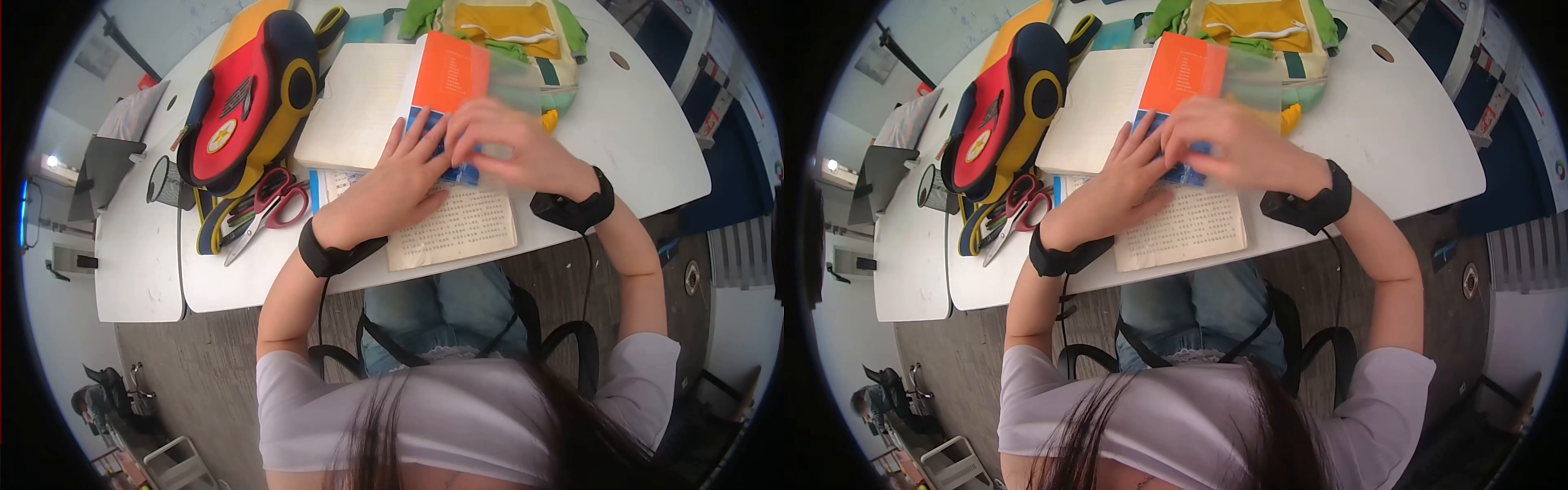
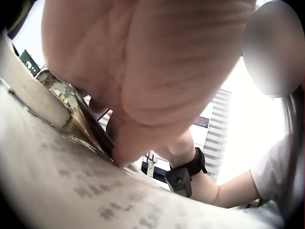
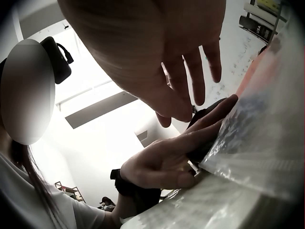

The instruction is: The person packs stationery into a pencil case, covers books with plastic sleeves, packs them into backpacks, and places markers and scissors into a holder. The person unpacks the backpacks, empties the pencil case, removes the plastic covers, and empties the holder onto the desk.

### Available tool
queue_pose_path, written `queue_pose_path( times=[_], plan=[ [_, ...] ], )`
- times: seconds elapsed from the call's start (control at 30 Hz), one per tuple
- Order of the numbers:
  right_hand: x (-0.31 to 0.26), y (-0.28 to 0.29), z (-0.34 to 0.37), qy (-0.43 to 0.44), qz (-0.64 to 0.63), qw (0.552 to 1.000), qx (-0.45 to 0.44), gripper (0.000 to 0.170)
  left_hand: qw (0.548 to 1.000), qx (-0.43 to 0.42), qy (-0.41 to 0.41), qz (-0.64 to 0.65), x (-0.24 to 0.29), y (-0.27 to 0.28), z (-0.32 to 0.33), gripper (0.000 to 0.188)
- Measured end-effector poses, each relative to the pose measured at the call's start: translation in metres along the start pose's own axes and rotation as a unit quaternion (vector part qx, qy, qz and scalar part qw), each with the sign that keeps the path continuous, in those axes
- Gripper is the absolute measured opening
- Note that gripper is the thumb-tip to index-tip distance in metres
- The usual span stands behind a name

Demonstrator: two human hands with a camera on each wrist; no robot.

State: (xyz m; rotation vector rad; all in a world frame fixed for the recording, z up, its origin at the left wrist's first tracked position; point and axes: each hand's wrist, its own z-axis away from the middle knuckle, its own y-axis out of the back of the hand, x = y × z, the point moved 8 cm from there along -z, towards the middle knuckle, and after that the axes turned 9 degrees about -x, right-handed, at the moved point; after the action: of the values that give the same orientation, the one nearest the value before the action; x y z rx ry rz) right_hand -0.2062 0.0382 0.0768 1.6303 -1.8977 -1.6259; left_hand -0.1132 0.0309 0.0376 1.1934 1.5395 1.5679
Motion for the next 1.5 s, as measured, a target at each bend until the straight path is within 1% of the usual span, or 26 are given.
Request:
queue_pose_path(
  times=[0.03, 0.1, 0.13, 0.17, 0.2, 0.23, 0.3, 0.33, 0.4, 0.43, 0.47, 0.5, 0.53, 0.6, 0.63, 0.73, 0.87, 0.97, 1.03, 1.07, 1.17, 1.27, 1.37, 1.43, 1.47, 1.5],
  plan=[
    [0.004, 0.002, 0.002, 0.0, 0.0, 1.0, 0.0, 0.008, 0.999, 0.004, 0.009, 0.046, -0.003, 0.002, 0.001, 0.063],
    [0.032, 0.037, 0.021, -0.122, 0.085, 0.977, 0.152, 0.028, 0.994, 0.025, 0.006, 0.102, -0.006, 0.012, 0.004, 0.065],
    [0.036, 0.043, 0.025, -0.122, 0.086, 0.977, 0.152, 0.028, 0.986, 0.048, 0.003, 0.158, -0.009, 0.017, 0.006, 0.068],
    [0.059, 0.053, 0.04, -0.191, -0.089, 0.954, 0.212, 0.034, 0.986, 0.05, 0.003, 0.158, -0.011, 0.017, 0.007, 0.068],
    [0.08, 0.056, 0.056, -0.251, -0.261, 0.894, 0.263, 0.042, 0.98, 0.07, 0.033, 0.185, -0.02, 0.018, 0.009, 0.066],
    [0.09, 0.06, 0.065, -0.25, -0.259, 0.895, 0.263, 0.042, 0.971, 0.09, 0.062, 0.212, -0.028, 0.019, 0.011, 0.064],
    [0.124, 0.052, 0.094, -0.309, -0.391, 0.807, 0.318, 0.046, 0.958, 0.097, 0.095, 0.252, -0.039, 0.018, 0.01, 0.062],
    [0.123, 0.052, 0.094, -0.309, -0.389, 0.807, 0.318, 0.046, 0.942, 0.102, 0.129, 0.291, -0.047, 0.015, 0.011, 0.061],
    [0.125, 0.048, 0.101, -0.292, -0.465, 0.75, 0.368, 0.04, 0.946, 0.117, 0.126, 0.274, -0.054, 0.013, 0.01, 0.059],
    [0.132, 0.047, 0.103, -0.292, -0.465, 0.75, 0.369, 0.04, 0.949, 0.132, 0.124, 0.256, -0.056, 0.014, 0.011, 0.057],
    [0.139, 0.041, 0.095, -0.259, -0.513, 0.754, 0.318, 0.038, 0.95, 0.132, 0.124, 0.255, -0.054, 0.018, 0.01, 0.057],
    [0.142, 0.035, 0.088, -0.224, -0.559, 0.754, 0.264, 0.035, 0.925, 0.104, 0.158, 0.33, -0.058, 0.016, 0.01, 0.055],
    [0.137, 0.034, 0.084, -0.222, -0.559, 0.754, 0.264, 0.035, 0.892, 0.077, 0.192, 0.402, -0.062, 0.01, 0.01, 0.054],
    [0.124, 0.011, 0.07, -0.272, -0.62, 0.696, 0.237, 0.03, 0.877, 0.098, 0.176, 0.437, -0.07, 0.007, 0.009, 0.053],
    [0.12, 0.005, 0.063, -0.272, -0.622, 0.696, 0.236, 0.03, 0.859, 0.116, 0.159, 0.472, -0.074, 0.005, 0.008, 0.052],
    [0.108, -0.011, 0.044, -0.266, -0.637, 0.695, 0.202, 0.031, 0.857, 0.117, 0.11, 0.49, -0.076, 0.001, 0.004, 0.052],
    [0.107, -0.016, 0.032, -0.257, -0.616, 0.724, 0.176, 0.034, 0.852, 0.089, 0.143, 0.496, -0.071, 0.0, 0.004, 0.052],
    [0.103, -0.013, 0.029, -0.265, -0.608, 0.729, 0.166, 0.037, 0.824, 0.145, 0.118, 0.535, -0.071, 0.007, 0.004, 0.051],
    [0.099, -0.008, 0.029, -0.266, -0.607, 0.731, 0.161, 0.038, 0.782, 0.173, 0.198, 0.565, -0.083, 0.001, 0.011, 0.049],
    [0.098, -0.004, 0.03, -0.261, -0.604, 0.733, 0.173, 0.037, 0.781, 0.173, 0.199, 0.565, -0.086, -0.001, 0.011, 0.049],
    [0.102, 0.0, 0.037, -0.262, -0.597, 0.737, 0.177, 0.036, 0.792, 0.174, 0.192, 0.553, -0.093, -0.005, 0.009, 0.046],
    [0.106, -0.002, 0.043, -0.278, -0.598, 0.734, 0.164, 0.037, 0.802, 0.12, 0.222, 0.542, -0.091, -0.011, 0.008, 0.045],
    [0.113, -0.005, 0.045, -0.29, -0.602, 0.727, 0.156, 0.038, 0.846, 0.109, 0.187, 0.488, -0.083, -0.01, 0.003, 0.044],
    [0.114, -0.006, 0.045, -0.292, -0.603, 0.726, 0.154, 0.038, 0.891, 0.124, 0.125, 0.419, -0.073, -0.001, -0.002, 0.043],
    [0.114, -0.006, 0.046, -0.3, -0.596, 0.726, 0.167, 0.04, 0.892, 0.123, 0.123, 0.418, -0.07, -0.001, -0.003, 0.043],
    [0.115, -0.005, 0.047, -0.309, -0.588, 0.726, 0.18, 0.041, 0.92, 0.106, 0.092, 0.367, -0.06, 0.0, -0.005, 0.043]
  ],
)
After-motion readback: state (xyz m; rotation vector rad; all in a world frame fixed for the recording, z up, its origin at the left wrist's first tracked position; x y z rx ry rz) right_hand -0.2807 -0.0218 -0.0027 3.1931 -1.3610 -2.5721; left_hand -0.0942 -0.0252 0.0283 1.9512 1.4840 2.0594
